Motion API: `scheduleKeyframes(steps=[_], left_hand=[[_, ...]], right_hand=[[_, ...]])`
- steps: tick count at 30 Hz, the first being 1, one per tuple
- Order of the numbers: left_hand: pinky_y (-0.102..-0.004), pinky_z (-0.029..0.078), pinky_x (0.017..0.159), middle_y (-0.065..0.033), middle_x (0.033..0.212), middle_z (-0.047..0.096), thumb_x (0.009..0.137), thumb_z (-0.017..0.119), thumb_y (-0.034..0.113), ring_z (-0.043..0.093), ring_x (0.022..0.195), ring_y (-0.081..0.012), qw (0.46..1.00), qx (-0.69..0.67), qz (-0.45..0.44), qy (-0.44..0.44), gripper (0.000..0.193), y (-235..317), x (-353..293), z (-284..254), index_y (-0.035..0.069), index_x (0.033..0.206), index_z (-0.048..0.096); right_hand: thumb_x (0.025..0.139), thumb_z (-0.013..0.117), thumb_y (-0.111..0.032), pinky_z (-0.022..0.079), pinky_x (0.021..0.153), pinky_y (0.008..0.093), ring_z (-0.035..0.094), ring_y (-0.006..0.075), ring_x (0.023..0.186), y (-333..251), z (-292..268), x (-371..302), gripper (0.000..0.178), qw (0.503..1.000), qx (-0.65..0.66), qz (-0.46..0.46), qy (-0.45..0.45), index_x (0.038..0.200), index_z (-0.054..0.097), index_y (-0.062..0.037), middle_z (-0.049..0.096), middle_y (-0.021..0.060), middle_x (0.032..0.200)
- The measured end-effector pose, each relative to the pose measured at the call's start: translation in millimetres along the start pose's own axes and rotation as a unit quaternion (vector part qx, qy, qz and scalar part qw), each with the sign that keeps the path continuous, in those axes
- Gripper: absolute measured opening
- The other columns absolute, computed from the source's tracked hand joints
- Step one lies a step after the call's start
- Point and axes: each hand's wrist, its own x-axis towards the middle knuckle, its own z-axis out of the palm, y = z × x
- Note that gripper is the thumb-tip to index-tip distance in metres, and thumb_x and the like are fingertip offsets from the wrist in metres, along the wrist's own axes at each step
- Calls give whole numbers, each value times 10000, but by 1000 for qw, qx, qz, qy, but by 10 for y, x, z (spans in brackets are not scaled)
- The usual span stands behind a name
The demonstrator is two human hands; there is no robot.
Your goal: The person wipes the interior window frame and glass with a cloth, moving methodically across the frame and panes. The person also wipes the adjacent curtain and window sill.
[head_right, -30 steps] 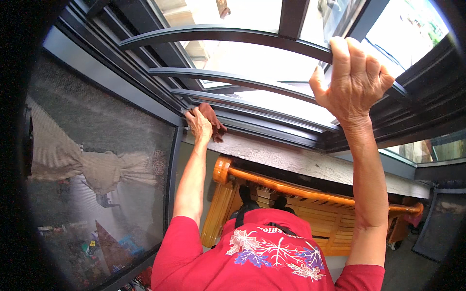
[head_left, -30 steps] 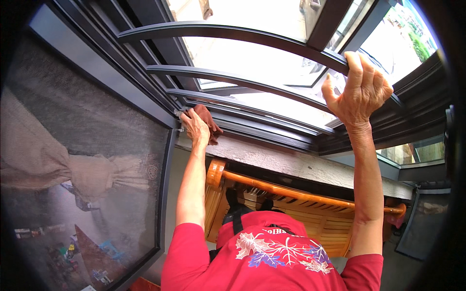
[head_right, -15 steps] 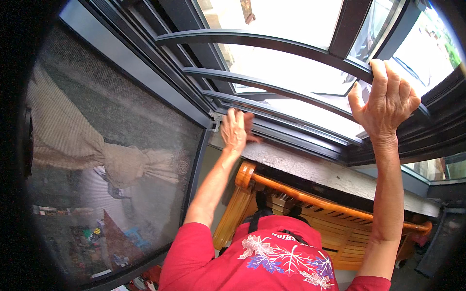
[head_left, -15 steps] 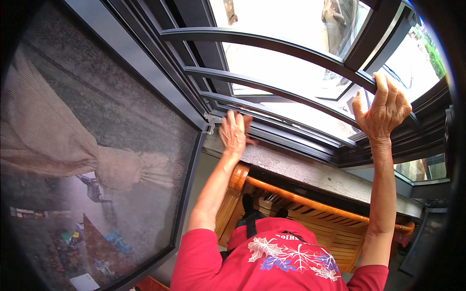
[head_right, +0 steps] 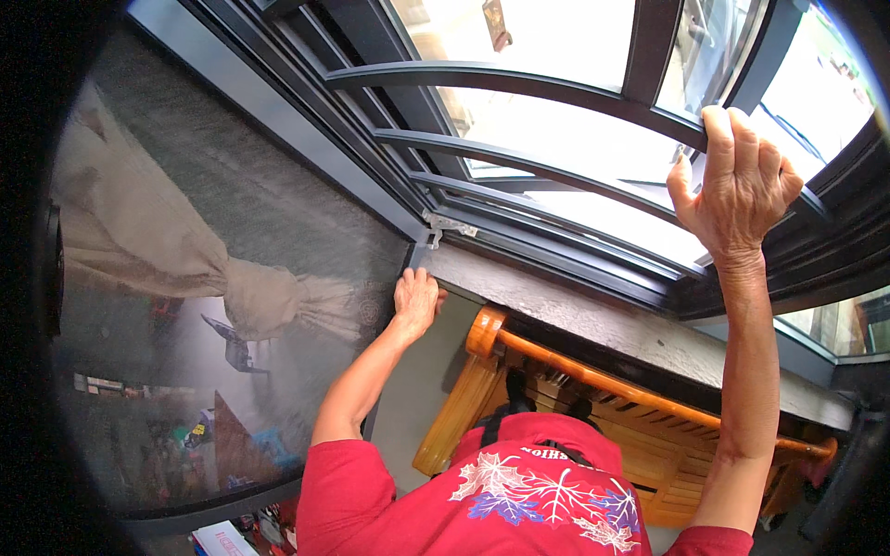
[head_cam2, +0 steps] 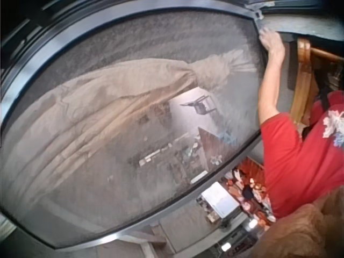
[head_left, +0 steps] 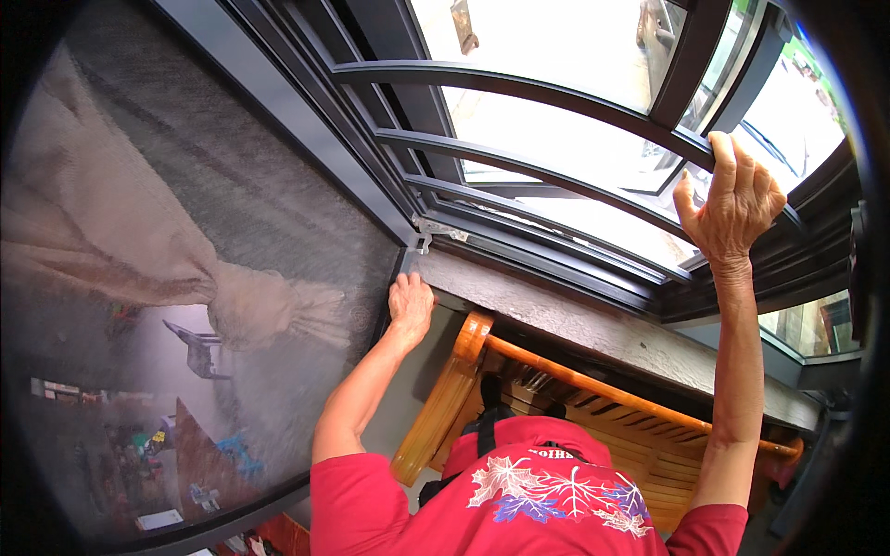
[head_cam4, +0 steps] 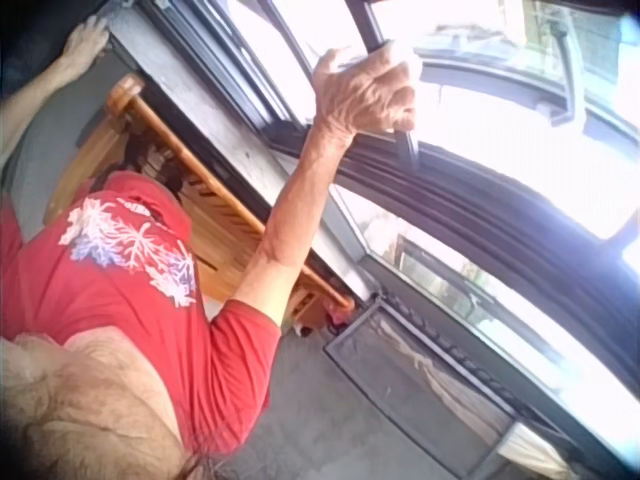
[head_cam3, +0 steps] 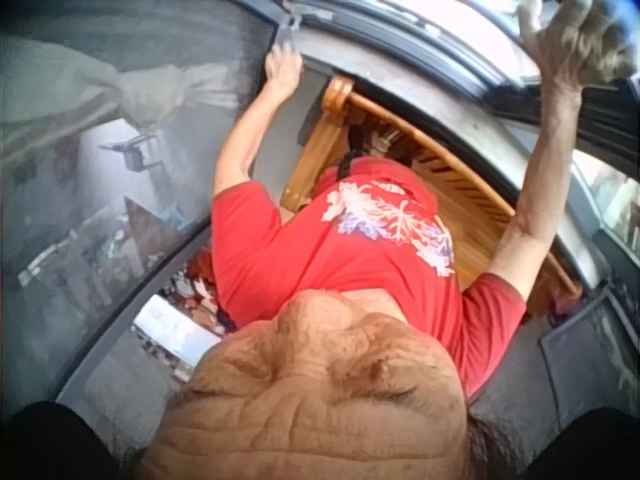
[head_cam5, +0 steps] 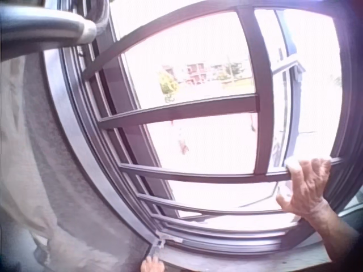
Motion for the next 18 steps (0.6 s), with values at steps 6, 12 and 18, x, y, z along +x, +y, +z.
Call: scheduleKeyframes(steps=[6,12,18], left_hand=[[-370,502,730,-127,1088,479,807,547,57,522,918,-288,949,1,-88,303,284,-127,87,-329,28,1089,527],[-286,481,770,-107,1080,512,853,524,155,511,931,-219,961,102,-141,215,224,56,232,153,35,1023,606],[-321,518,736,-116,990,510,876,557,150,539,902,-250,977,81,-140,136,202,149,-51,181,-7,989,617]], right_hand=[[687,646,-342,262,835,397,523,160,915,-17,-21,24,536,1000,3,2,19,1191,546,-189,588,20,1032],[695,623,-331,263,841,390,518,156,906,-6,-34,16,501,1000,7,2,8,1163,566,-162,579,26,1024],[669,654,-293,265,845,409,517,171,919,-30,-94,39,493,1000,23,17,-7,1135,578,-150,594,46,1018]])
